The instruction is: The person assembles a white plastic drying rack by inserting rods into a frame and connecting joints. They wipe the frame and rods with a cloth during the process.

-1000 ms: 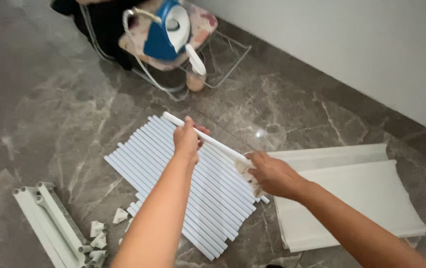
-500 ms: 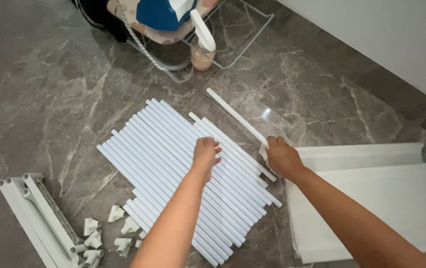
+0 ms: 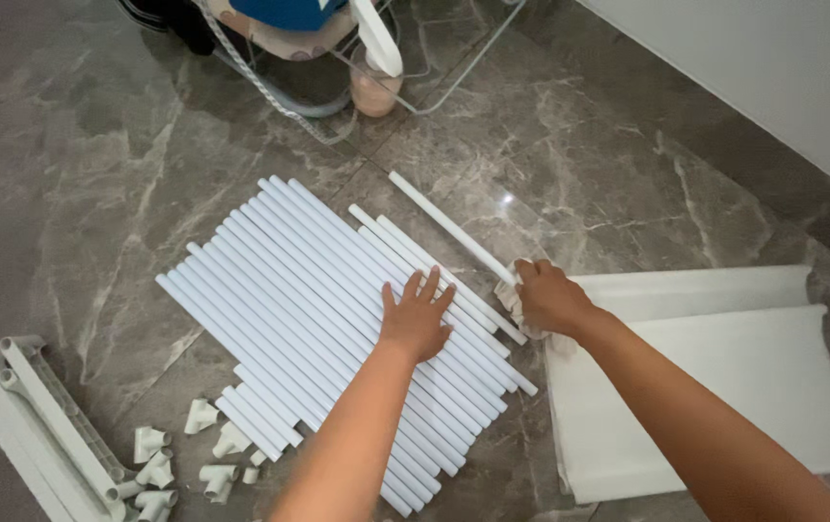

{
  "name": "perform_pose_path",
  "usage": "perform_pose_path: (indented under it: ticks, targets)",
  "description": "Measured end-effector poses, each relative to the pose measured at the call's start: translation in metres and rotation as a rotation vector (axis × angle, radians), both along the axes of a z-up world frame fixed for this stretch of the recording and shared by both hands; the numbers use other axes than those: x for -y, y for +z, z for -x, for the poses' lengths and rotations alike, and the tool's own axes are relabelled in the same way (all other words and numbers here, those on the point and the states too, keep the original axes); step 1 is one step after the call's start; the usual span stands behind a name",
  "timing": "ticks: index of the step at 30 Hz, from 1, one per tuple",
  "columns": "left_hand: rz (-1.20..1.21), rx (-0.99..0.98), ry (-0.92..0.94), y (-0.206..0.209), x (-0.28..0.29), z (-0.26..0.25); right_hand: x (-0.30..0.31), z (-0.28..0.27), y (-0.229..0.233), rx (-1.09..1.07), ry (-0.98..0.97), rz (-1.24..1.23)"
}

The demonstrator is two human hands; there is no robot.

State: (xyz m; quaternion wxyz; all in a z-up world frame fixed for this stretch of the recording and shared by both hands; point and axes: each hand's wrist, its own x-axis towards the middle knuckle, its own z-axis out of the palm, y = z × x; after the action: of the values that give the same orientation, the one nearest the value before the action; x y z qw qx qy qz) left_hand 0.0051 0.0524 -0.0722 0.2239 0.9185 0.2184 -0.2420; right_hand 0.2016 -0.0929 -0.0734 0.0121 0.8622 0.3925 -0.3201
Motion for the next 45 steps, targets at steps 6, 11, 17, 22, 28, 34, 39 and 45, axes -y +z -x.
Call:
perform_pose_path:
  ticks: [6, 11, 17, 22, 28, 34, 39, 45]
  targets:
    - [-0.043, -0.074, -0.034, -0.001, 0.003, -0.002, 0.016, -0.016, 0.02, 0.036, -0.04, -0.065]
    - [-0.065, -0.031, -0.033, -0.004, 0.001, 0.002, 0.006, -0.009, 0.074, 0.252, -0.236, -0.045]
    - [-0.052, -0.007, -0.005, 0.001, 0.002, 0.008, -0.019, 0.035, 0.085, -0.113, -0.182, 0.074]
    - [-0.038, 0.005, 0.005, 0.005, 0.002, 0.012, -0.011, 0.062, 0.044, 0.125, 0.207, 0.155]
    - [-0.023, -0.006, 0.011, 0.006, 0.002, 0.012, 0.006, 0.071, 0.016, 0.17, 0.195, 0.075]
    - [-0.013, -0.002, 0.022, 0.003, 0.004, 0.012, 0.018, 0.064, -0.001, 0.264, 0.082, -0.148]
    - [-0.067, 0.239, 0.099, -0.012, 0.013, 0.01, 0.015, 0.055, 0.006, 0.165, 0.105, 0.077]
    - [0.435, 0.415, 0.915, -0.034, 0.045, -0.023, 0.011, 0.063, 0.048, 0.062, 0.052, 0.047]
